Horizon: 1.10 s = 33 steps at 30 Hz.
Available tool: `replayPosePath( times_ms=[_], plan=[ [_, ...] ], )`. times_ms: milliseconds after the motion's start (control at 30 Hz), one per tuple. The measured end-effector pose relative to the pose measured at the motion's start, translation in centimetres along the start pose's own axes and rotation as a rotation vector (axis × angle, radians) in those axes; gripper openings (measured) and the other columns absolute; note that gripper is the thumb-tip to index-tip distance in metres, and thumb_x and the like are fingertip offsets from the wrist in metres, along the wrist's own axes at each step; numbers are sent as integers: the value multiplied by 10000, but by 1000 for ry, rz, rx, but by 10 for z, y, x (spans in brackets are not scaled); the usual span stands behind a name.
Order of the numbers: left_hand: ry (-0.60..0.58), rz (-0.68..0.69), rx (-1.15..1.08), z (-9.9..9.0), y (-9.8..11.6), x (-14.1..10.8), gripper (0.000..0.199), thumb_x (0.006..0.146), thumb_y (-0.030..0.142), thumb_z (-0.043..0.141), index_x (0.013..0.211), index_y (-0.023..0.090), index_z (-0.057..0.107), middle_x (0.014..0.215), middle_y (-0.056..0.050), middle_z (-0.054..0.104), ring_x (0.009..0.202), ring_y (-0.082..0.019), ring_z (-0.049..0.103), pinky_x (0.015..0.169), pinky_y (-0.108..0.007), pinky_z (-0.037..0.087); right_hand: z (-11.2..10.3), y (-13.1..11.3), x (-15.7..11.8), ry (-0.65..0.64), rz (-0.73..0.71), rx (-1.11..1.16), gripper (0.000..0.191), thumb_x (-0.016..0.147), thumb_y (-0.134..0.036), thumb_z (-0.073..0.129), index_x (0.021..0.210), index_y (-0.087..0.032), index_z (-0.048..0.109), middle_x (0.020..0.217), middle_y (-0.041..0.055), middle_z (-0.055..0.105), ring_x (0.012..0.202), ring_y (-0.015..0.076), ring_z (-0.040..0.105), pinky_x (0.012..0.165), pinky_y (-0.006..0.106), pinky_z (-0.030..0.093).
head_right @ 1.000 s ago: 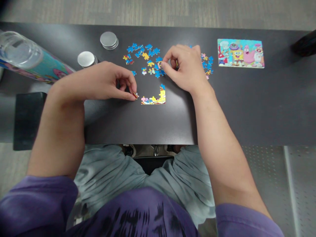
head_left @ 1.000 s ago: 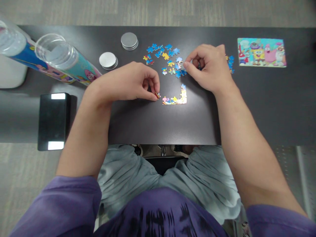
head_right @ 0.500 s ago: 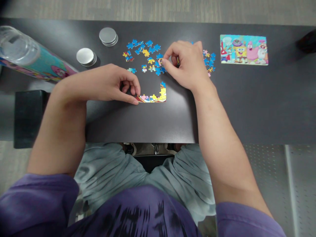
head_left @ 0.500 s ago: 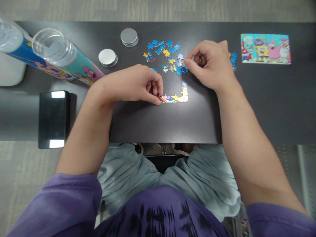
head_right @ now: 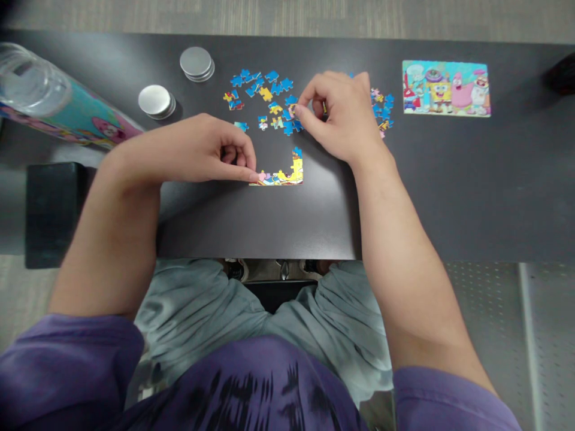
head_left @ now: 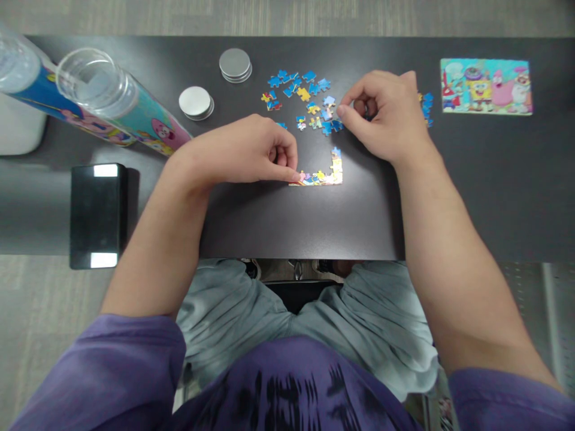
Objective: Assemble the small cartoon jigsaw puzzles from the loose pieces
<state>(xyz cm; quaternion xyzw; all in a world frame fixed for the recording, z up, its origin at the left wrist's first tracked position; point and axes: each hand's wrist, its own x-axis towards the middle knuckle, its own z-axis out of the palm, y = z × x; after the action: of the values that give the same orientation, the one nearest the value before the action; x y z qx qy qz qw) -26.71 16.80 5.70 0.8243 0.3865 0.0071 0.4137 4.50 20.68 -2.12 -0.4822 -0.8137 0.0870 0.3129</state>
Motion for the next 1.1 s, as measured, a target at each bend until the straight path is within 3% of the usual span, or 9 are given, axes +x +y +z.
replayPosePath(
  times_ms=[333,467,567,700,800,967,1100],
  plan=[
    [61,-66,51,4,-3,0,357,916,689,864,946,334,850,839,-36,790,860,-268,705,799,-462,496,0,2,0,-4,-4,11,144,1035,-270,825,968,-317,707,939,25,787,1015,358,823,1115,614,449],
    [251,-80,74,-2,-3,-4,374,986,716,781,1074,364,875,839,-30,796,1008,-314,728,867,-473,506,3,4,0,6,-4,-6,131,1039,-301,842,972,-323,730,940,28,797,976,353,800,1114,642,467],
    [374,-127,133,-7,-6,-7,397,1038,685,735,1171,341,882,933,-32,845,1097,-312,721,936,-465,510,1,3,-1,5,-5,-7,158,1099,-420,845,990,-345,758,943,42,812,945,369,770,1123,676,491],
    [466,-185,188,-8,-18,-7,342,1061,613,748,1196,321,865,1179,-60,911,1144,-331,747,1002,-490,550,-4,-1,-2,-37,39,-13,329,1202,-652,748,1020,-380,779,970,67,840,977,407,767,1163,698,530],
    [571,-189,234,-4,-33,-4,260,1068,528,785,1199,321,872,1219,-65,914,1165,-350,789,1082,-527,606,-6,-2,-1,-76,67,-15,435,1195,-766,720,1056,-365,815,964,100,835,1026,437,774,1175,692,546],
    [561,-124,233,4,-58,5,176,1022,397,861,1179,322,884,1241,-60,920,1129,-335,846,1155,-542,671,-5,0,0,-93,67,4,370,1203,-659,721,1074,-326,820,993,103,805,1010,419,777,1191,682,511],
    [627,-91,245,14,-62,14,206,1043,381,890,1244,337,889,1264,-76,896,1210,-359,849,1190,-568,673,-5,-1,0,-115,63,-9,260,1190,-535,726,1087,-317,822,1004,92,803,1009,394,768,1168,645,508]
  ],
)
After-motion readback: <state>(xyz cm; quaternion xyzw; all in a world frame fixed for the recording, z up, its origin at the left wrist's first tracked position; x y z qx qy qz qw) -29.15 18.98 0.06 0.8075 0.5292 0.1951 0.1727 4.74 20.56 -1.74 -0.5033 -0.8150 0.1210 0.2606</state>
